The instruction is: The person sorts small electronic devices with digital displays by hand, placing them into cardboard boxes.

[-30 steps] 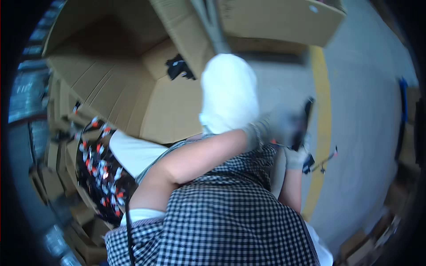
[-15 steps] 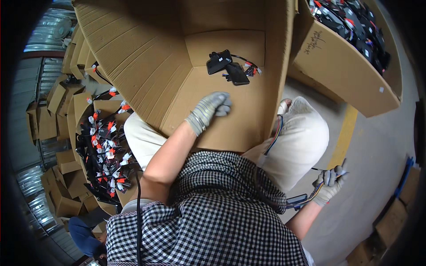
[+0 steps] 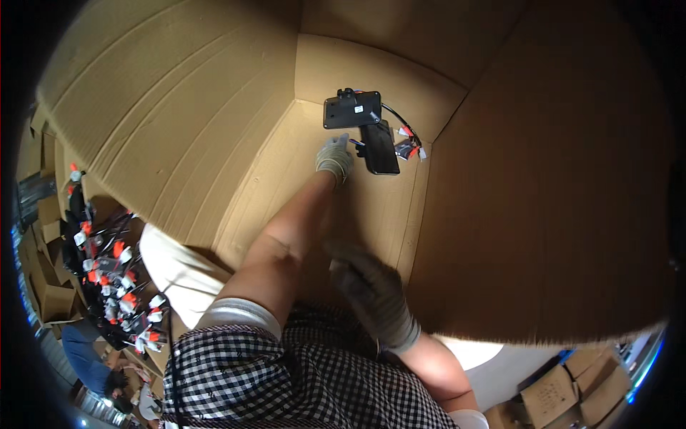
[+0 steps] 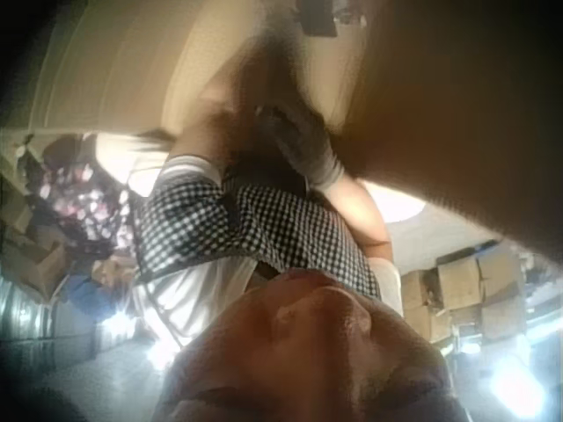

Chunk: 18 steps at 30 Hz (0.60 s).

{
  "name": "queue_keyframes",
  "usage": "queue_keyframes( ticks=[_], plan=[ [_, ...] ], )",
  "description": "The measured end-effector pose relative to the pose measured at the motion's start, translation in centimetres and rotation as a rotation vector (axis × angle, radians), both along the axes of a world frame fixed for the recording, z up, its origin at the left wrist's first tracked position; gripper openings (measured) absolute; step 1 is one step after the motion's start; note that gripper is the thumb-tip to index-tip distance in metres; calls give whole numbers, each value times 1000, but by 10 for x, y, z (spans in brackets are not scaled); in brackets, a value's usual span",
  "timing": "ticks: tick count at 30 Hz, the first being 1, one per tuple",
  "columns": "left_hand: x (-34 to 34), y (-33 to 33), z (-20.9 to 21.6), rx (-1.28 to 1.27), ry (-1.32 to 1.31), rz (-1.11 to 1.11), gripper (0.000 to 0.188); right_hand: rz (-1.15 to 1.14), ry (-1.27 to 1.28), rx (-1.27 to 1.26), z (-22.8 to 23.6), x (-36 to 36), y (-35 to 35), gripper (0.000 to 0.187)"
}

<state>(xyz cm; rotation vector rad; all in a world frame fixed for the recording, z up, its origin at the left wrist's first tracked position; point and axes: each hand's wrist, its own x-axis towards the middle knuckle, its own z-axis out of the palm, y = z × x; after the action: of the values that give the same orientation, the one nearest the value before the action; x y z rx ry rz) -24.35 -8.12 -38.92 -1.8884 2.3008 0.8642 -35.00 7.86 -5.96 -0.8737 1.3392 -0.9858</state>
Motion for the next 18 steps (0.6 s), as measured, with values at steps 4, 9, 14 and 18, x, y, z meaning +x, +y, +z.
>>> queue_keyframes(
  ticks=[4, 9, 14, 18],
  plan=[
    [-29, 5, 38, 83, -197, -270, 22, -38, -175, 137, -11, 9, 15, 30],
    [-31, 50, 79, -45, 136, -485, 23, -54, -223, 225, -7, 11, 6, 29],
    [13, 58, 137, 714, 869, -31, 30, 44, -83, 163, 0, 4, 5, 27],
    [23, 79, 202, 685, 1433, 28, 29, -75, 176, -120, -8, 8, 3, 28]
  ],
)
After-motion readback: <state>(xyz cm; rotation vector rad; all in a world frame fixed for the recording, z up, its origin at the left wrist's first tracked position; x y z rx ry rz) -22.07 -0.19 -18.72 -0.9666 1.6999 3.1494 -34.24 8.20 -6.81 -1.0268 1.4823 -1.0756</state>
